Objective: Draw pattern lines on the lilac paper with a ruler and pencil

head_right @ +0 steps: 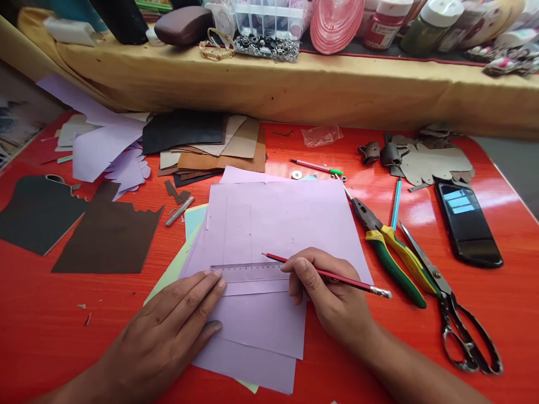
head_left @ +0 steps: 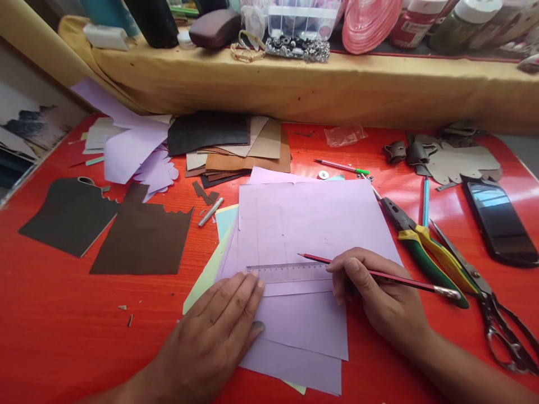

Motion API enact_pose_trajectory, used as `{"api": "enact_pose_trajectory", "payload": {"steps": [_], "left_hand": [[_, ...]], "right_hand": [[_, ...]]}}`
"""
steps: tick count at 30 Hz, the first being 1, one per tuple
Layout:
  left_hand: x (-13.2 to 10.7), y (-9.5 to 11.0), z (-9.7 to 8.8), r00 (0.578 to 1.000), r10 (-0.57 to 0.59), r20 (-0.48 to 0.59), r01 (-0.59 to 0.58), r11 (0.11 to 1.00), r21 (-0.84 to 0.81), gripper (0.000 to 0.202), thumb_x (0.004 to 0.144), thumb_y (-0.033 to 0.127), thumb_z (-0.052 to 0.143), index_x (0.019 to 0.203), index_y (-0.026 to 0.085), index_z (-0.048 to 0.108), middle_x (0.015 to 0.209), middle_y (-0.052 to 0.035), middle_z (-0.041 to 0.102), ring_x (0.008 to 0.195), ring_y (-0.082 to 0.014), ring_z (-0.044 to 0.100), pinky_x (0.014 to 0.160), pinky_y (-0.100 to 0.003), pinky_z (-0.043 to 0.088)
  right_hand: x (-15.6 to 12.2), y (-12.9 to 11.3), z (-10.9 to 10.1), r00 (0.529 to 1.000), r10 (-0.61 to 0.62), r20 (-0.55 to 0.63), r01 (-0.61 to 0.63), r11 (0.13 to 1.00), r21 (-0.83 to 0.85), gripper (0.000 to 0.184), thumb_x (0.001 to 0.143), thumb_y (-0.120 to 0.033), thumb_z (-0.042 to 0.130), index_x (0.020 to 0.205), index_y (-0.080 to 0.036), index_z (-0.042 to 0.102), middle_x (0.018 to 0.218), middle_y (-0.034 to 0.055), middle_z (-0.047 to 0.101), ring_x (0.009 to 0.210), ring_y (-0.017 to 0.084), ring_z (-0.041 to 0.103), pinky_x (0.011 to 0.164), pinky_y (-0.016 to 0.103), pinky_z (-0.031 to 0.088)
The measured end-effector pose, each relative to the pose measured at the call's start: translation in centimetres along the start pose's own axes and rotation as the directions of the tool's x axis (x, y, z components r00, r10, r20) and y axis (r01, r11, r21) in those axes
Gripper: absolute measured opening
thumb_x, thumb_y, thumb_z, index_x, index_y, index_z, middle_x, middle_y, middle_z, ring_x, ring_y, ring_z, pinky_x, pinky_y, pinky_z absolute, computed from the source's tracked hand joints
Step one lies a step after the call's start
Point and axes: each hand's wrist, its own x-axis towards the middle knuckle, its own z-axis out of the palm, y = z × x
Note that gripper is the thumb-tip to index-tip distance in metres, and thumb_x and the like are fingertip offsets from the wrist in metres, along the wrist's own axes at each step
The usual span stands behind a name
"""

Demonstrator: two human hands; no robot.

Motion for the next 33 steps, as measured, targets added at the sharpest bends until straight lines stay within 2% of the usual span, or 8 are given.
{"api": "enact_pose_trajectory", "payload": {"steps": [21, 33], "left_hand": [[0.18, -0.06, -0.02, 1.000, 0.007, 0.003, -0.007, 1.000, 0.002, 0.039, 0.117, 0.022, 0.051, 0.146, 0.001, 0.067, 0.144, -0.0177, 0.074, 0.132, -0.0331, 0.068, 0.121, -0.048, 0.043], [0.32, 0.13, -0.13, 1.000, -0.004, 0.005, 0.004, 1.000, 0.022, 0.039, 0.117, 0.022, 0.051, 0.145, 0.001, 0.067, 0.142, -0.0177, 0.075, 0.132, -0.0325, 0.068, 0.119, -0.048, 0.045]], "right_hand": [[-0.16, 0.01, -0.08, 1.000, 0.006, 0.000, -0.006, 1.000, -0.008, 0.035, 0.114, -0.045, 0.064, 0.094, -0.023, 0.082, 0.065, 0.0004, 0.071, 0.052, 0.014, 0.067, 0.051, 0.024, 0.054], [-0.01, -0.25, 0.01, 1.000, 0.019, -0.013, -0.019, 1.000, -0.018, 0.035, 0.113, -0.047, 0.065, 0.094, -0.023, 0.083, 0.065, 0.0006, 0.072, 0.052, 0.013, 0.067, 0.050, 0.021, 0.054]]}}
